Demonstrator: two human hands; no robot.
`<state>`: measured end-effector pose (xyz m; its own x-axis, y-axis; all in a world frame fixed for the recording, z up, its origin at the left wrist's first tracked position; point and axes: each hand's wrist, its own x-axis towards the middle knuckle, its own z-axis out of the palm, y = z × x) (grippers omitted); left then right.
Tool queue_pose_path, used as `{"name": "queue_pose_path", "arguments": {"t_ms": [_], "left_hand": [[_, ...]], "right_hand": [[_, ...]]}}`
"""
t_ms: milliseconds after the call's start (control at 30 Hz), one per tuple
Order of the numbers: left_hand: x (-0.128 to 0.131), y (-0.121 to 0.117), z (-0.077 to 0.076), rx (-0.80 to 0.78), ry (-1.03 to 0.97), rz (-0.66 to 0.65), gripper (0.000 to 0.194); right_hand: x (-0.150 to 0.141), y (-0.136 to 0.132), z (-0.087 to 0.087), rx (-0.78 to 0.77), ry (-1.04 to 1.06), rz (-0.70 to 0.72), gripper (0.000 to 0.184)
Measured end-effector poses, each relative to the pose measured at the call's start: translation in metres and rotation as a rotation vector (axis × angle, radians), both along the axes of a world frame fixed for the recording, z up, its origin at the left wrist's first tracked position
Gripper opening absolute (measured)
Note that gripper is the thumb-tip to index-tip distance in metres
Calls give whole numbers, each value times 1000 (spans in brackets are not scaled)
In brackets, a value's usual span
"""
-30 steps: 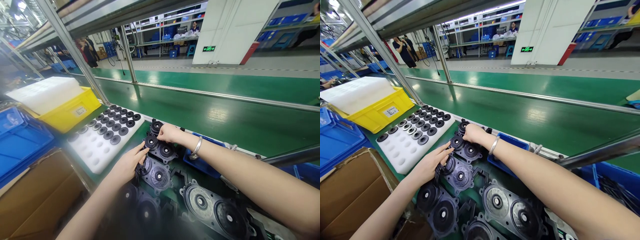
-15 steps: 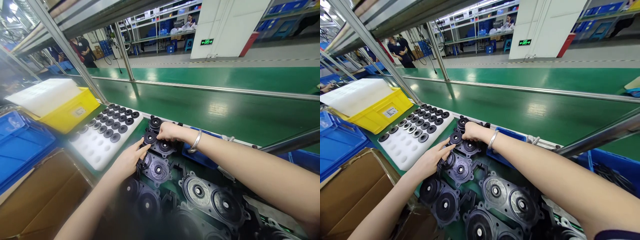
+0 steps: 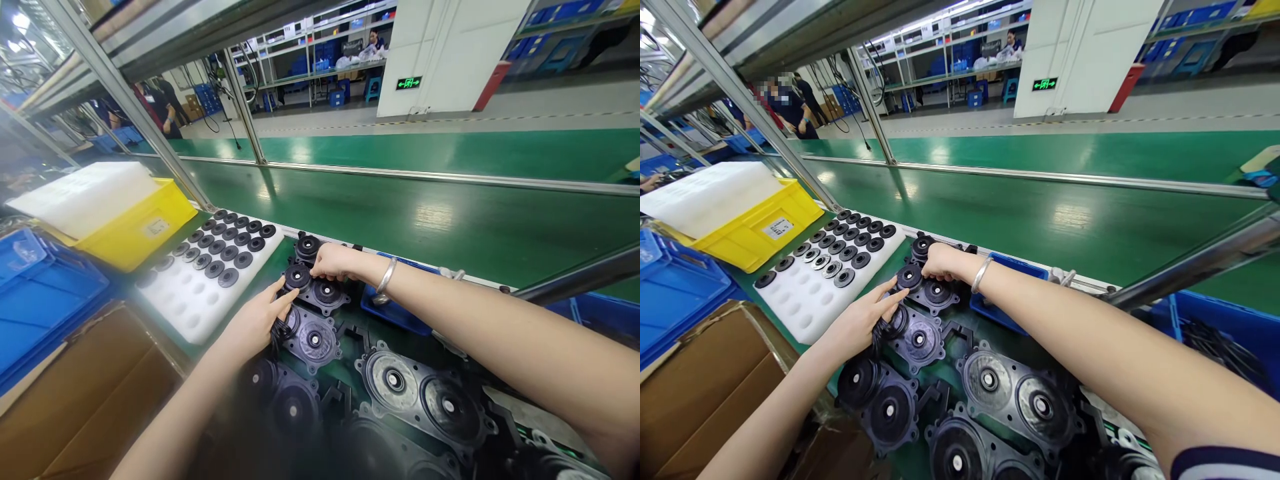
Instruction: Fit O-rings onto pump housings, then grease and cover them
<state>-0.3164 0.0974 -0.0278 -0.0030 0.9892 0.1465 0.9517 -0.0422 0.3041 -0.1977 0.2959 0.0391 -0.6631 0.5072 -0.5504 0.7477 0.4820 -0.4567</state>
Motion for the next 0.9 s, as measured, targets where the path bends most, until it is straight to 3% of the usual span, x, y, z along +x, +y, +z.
{"name": "queue_pose_path", "arguments": {"t_ms": [133,367,600,900], "left_hand": [[0,0,0,14,-17,-14,59],[3,1,5,-117,36,31,63],[4,3,13,-148,128,14,80],[5,3,17,-196,158,19,78]], "right_hand": [[-1,3,-1,26,11,50,17],[3,10,0,62,24,168,17],[9,15,-12,359,240,282,20],[34,-1,-32,597,347,545,26]]}}
